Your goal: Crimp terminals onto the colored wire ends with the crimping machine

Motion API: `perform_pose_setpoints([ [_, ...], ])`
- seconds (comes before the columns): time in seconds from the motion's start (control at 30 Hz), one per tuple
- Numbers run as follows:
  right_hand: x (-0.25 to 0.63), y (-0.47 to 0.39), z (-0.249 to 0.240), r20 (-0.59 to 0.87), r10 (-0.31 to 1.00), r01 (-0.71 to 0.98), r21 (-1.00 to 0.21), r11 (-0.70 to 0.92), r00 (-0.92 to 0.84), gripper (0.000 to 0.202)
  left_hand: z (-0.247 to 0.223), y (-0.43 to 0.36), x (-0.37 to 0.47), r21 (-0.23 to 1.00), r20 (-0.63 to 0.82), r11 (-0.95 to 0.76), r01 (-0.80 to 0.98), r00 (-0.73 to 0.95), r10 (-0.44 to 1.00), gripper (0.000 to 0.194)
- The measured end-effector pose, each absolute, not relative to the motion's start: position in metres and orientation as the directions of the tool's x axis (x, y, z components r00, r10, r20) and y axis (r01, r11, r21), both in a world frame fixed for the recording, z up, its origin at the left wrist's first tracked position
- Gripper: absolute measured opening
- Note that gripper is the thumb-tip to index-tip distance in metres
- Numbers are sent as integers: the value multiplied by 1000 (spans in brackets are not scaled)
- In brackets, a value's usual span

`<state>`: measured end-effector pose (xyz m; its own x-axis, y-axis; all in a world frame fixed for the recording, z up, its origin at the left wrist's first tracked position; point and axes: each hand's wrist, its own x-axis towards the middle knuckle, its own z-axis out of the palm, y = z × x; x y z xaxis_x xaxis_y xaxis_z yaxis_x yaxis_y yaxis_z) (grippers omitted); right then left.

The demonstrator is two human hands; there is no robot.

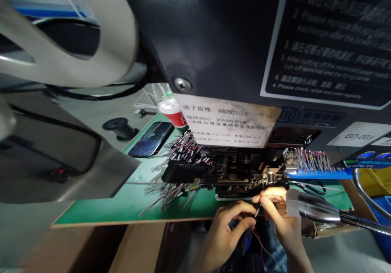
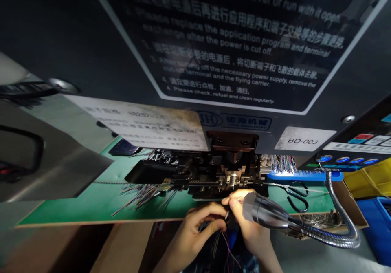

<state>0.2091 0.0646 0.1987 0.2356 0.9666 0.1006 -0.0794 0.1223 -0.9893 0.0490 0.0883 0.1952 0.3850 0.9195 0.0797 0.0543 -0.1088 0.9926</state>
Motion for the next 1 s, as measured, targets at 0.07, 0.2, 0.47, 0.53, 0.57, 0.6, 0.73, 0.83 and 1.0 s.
perform_pose_setpoints([
  [0.07, 208, 66, 197, 77, 960, -71, -993, 99, 269, 19, 195, 88, 51, 986, 118, -153, 68, 371, 921, 14],
  [0.2, 207, 68, 199, 48, 959, -64, -996, 69, 280, 22, 194, 89, 51, 980, 157, -191, 62, 355, 922, 15],
  [0.47, 206, 70, 201, 28, 958, -62, -997, 48, 285, 25, 193, 89, 52, 980, 162, -192, 50, 352, 922, 14],
  [0.53, 206, 70, 200, 29, 956, -54, -997, 47, 292, 27, 193, 89, 52, 981, 156, -187, 57, 351, 923, 14],
  [0.57, 206, 70, 200, 31, 955, -50, -998, 48, 295, 27, 193, 89, 51, 980, 154, -187, 62, 351, 924, 14],
  [0.6, 207, 70, 200, 33, 955, -47, -998, 49, 296, 27, 194, 89, 51, 980, 154, -189, 68, 350, 924, 14],
  [0.73, 207, 70, 200, 34, 958, -44, -998, 48, 283, 25, 195, 89, 51, 977, 158, -198, 80, 352, 923, 14],
  [0.83, 207, 71, 198, 39, 959, -36, -998, 51, 280, 26, 194, 89, 52, 976, 159, -200, 85, 352, 922, 14],
  [1.0, 212, 61, 193, 108, 973, -15, -993, 113, 203, 22, 192, 88, 44, 965, 166, -226, 136, 356, 920, 15],
])
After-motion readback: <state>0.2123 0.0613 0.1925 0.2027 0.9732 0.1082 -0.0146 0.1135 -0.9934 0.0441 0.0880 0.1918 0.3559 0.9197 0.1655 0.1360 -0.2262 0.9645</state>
